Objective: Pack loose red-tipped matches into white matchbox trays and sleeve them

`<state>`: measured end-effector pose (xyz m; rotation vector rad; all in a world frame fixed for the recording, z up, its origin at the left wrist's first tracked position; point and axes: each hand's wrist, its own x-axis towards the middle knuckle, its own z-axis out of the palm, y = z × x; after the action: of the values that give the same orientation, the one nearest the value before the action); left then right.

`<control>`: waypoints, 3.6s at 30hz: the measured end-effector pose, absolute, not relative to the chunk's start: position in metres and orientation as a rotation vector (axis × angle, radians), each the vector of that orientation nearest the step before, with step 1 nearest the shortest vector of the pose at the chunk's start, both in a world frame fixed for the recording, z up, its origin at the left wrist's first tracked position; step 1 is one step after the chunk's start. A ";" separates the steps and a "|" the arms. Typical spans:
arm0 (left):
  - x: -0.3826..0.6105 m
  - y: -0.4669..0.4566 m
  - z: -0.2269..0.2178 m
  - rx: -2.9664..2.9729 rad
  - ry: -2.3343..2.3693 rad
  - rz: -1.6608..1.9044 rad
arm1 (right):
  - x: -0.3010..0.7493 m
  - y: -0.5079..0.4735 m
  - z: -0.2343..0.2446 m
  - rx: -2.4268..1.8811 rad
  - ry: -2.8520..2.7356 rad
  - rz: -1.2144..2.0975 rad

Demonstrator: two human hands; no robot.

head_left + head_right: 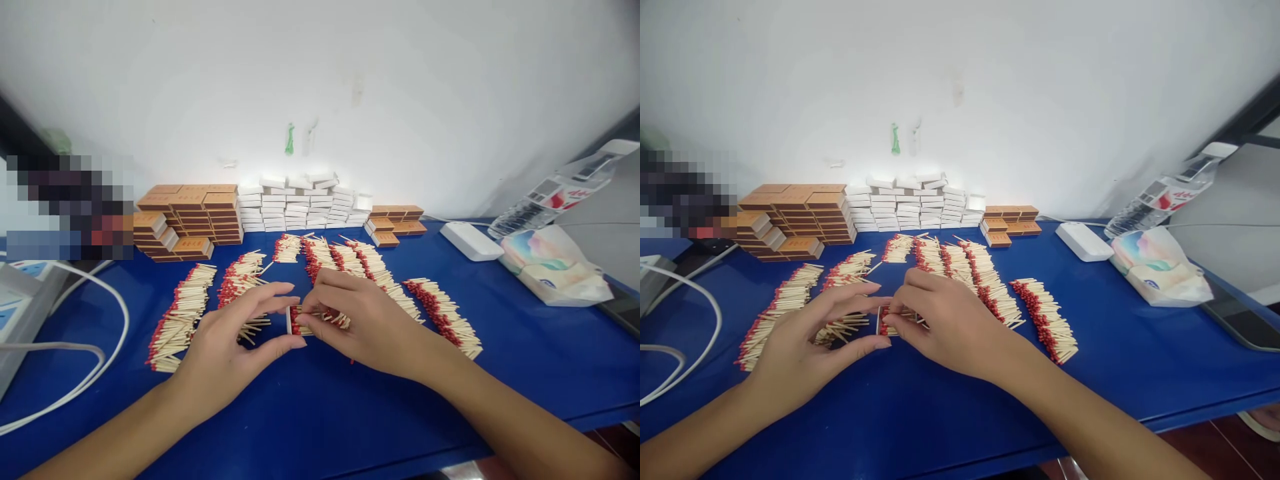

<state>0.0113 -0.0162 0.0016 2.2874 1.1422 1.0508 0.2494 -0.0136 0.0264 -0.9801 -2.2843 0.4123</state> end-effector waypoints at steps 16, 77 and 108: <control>0.012 -0.016 0.002 2.282 1.151 1.043 | 0.252 -0.013 0.030 -1.000 -2.290 0.438; 0.012 -0.017 0.005 2.071 1.146 1.129 | 0.258 -0.012 0.035 -1.165 -2.224 0.626; 0.009 -0.010 0.003 1.861 1.128 1.177 | 0.240 0.079 0.070 -1.265 -2.322 0.057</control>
<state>0.0093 -0.0096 0.0027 1.8610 1.1281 1.1770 0.2405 0.0794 0.0702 -1.2649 -2.3219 0.0568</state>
